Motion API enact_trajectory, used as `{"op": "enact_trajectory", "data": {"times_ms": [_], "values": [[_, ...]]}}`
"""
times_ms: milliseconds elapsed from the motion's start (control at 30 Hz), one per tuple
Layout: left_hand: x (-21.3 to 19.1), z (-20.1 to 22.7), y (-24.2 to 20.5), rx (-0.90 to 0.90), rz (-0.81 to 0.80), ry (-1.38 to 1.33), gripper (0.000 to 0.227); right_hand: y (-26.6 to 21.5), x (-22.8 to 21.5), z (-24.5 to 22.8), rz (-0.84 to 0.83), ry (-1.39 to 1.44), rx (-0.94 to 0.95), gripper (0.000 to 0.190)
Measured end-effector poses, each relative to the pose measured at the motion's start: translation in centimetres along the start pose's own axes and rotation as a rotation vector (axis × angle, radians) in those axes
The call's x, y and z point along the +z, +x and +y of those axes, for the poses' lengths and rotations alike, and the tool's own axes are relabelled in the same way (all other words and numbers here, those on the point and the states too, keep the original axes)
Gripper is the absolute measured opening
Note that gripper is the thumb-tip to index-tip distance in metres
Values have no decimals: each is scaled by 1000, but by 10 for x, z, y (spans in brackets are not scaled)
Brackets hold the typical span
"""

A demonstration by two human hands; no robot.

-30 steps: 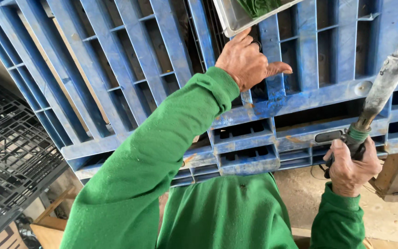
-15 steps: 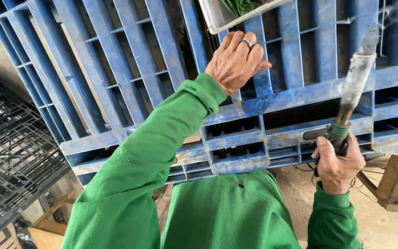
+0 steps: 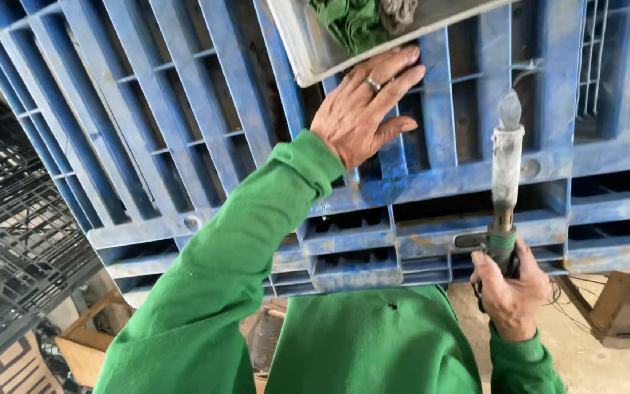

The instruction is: The person uses a soldering iron to melt and smooth a section of a blue plastic crate. They hold the crate steady with one hand while applying the hot tip with the other, then wipe the area with a cloth.

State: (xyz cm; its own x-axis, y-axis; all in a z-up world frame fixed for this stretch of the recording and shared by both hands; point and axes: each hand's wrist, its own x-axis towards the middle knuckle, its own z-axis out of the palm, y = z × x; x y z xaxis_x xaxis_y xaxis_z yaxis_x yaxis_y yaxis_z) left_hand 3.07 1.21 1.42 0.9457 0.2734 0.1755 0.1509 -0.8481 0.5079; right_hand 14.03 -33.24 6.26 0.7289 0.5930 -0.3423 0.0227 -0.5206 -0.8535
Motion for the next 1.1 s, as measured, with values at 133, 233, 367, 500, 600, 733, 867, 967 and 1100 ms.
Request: {"op": "enact_trajectory", "data": {"times_ms": [133,233,367,500,600,733,867,967,1100], "values": [[4,4,4,22,106,41,53,-7,-5,8,-27,-41,176,28],[4,6,12,-63,-37,-67,59,-5,2,20,60,39,82,38],[-38,41,-18,-304,56,-215,47,-5,10,23,89,195,105,32],[-64,50,-45,-786,-45,-361,43,-4,8,23,71,113,66,33],[-42,32,-54,-988,-76,-548,52,-2,7,19,53,57,61,37],[25,17,-41,-1247,287,-855,55,-4,9,17,35,156,86,35],[44,21,-39,-1240,240,-964,37,-5,4,21,22,117,63,42],[27,19,-34,-1315,184,-1185,31,-3,3,23,14,101,59,43],[6,19,-36,-1163,173,-1257,32,-4,3,18,8,76,62,41]]}}
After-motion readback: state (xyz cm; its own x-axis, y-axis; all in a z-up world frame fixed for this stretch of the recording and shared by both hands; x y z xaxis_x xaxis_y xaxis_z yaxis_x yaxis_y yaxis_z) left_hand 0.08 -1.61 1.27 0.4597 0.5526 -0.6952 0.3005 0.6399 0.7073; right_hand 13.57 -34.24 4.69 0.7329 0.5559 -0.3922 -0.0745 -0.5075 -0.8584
